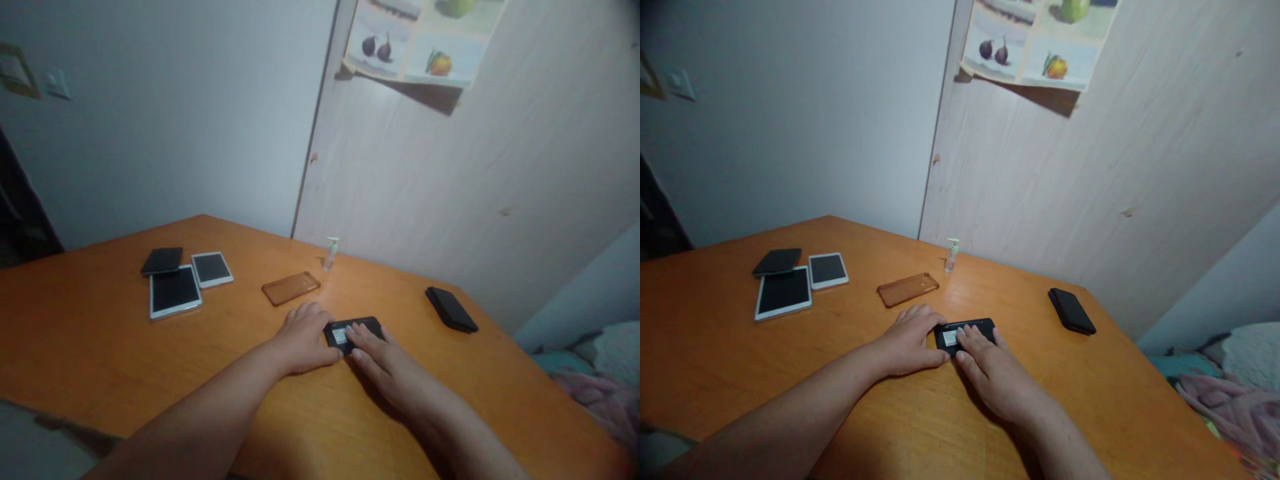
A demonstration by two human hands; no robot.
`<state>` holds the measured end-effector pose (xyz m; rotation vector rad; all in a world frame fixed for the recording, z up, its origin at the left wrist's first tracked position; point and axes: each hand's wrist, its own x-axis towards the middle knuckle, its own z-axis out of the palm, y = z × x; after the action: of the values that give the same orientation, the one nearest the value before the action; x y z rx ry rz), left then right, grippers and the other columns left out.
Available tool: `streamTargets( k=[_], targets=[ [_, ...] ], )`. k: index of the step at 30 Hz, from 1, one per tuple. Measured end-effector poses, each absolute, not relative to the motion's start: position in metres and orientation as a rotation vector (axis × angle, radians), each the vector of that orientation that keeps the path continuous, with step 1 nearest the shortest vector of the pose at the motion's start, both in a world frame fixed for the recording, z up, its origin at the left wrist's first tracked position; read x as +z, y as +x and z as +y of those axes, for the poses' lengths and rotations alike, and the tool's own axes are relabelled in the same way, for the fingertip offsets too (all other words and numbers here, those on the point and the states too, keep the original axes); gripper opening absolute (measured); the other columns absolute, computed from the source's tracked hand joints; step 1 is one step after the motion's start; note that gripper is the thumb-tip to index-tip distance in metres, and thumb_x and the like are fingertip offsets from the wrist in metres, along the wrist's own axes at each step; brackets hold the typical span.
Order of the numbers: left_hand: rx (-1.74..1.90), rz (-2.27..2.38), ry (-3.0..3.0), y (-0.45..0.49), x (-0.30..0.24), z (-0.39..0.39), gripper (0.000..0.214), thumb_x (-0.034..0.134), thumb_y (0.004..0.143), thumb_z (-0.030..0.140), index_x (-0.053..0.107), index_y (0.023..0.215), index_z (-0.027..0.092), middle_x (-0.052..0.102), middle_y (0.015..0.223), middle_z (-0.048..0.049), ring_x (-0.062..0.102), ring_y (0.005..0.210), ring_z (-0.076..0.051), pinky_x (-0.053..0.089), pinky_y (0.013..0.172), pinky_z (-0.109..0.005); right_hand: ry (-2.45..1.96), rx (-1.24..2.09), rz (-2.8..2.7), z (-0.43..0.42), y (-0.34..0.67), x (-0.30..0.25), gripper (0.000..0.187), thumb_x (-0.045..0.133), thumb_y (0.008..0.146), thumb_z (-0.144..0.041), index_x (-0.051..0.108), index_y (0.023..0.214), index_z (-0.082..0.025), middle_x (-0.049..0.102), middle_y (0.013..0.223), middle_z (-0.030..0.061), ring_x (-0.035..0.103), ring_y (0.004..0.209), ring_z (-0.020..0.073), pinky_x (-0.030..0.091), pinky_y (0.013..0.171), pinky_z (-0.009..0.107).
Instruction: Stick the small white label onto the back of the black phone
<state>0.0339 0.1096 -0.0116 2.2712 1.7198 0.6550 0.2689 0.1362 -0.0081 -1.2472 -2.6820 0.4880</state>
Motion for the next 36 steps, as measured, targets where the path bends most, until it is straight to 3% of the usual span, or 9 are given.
streamTargets(
  k=[6,13,19,25,31,36],
  targets=[
    [0.628,1.708,2.260,0.032,-0.012,0.110,0.053,0.071,0.070,0.056,0.063,0.114,0.026,0.060,0.111,-0.0063,0.055,0.110,-0.031,0.047,0.093,-0.042,-1.576,0.312,-2.493,0.151,0.270,-0.012,0.058,0.029,0.102,-0.050,0.046,0.148,-0.018,0.039,0.155,0.0131,0.029,0.148,0.0287,0.009,0.120,0.061],
    [0.685,1.733,2.193,0.033,-0.017,0.111,0.066,0.075,0.064,0.056,0.057,0.119,0.025,0.060,0.120,-0.0075,0.054,0.116,-0.032,0.046,0.096,-0.042,-1.187,0.481,-2.677,0.140,0.247,-0.011,0.056,0.025,0.103,-0.053,0.047,0.148,-0.027,0.040,0.156,0.0047,0.028,0.149,0.0244,0.009,0.122,0.055],
    [0.672,1.725,2.162,0.032,-0.016,0.111,0.079,0.076,0.063,0.057,0.050,0.130,0.023,0.058,0.129,-0.0095,0.051,0.123,-0.034,0.044,0.101,-0.044,-1.587,0.299,-2.467,0.160,0.259,-0.017,0.059,0.025,0.103,-0.050,0.048,0.147,-0.018,0.042,0.154,0.0125,0.032,0.147,0.0284,0.009,0.119,0.062],
    [0.709,1.716,2.157,0.033,-0.020,0.112,0.084,0.072,0.070,0.046,0.039,0.143,0.021,0.056,0.136,-0.0123,0.046,0.131,-0.034,0.037,0.108,-0.046,-1.098,0.522,-2.711,0.134,0.230,-0.005,0.056,0.022,0.104,-0.050,0.037,0.153,-0.028,0.033,0.160,0.0044,0.025,0.150,0.0234,0.003,0.121,0.057],
    [0.736,1.734,2.125,0.034,-0.023,0.113,0.096,0.078,0.064,0.047,0.037,0.146,0.019,0.056,0.135,-0.0138,0.050,0.126,-0.035,0.038,0.106,-0.047,-1.558,0.345,-2.504,0.159,0.245,-0.013,0.057,0.024,0.104,-0.047,0.045,0.149,-0.018,0.039,0.156,0.0121,0.027,0.149,0.0285,0.005,0.119,0.062],
    [0.753,1.728,2.158,0.034,-0.025,0.114,0.088,0.074,0.067,0.042,0.040,0.144,0.015,0.058,0.133,-0.0146,0.049,0.126,-0.034,0.039,0.106,-0.046,-1.200,0.441,-2.700,0.142,0.236,-0.007,0.057,0.025,0.104,-0.049,0.035,0.155,-0.025,0.032,0.160,0.0070,0.025,0.150,0.0243,0.004,0.122,0.054]
  ],
)
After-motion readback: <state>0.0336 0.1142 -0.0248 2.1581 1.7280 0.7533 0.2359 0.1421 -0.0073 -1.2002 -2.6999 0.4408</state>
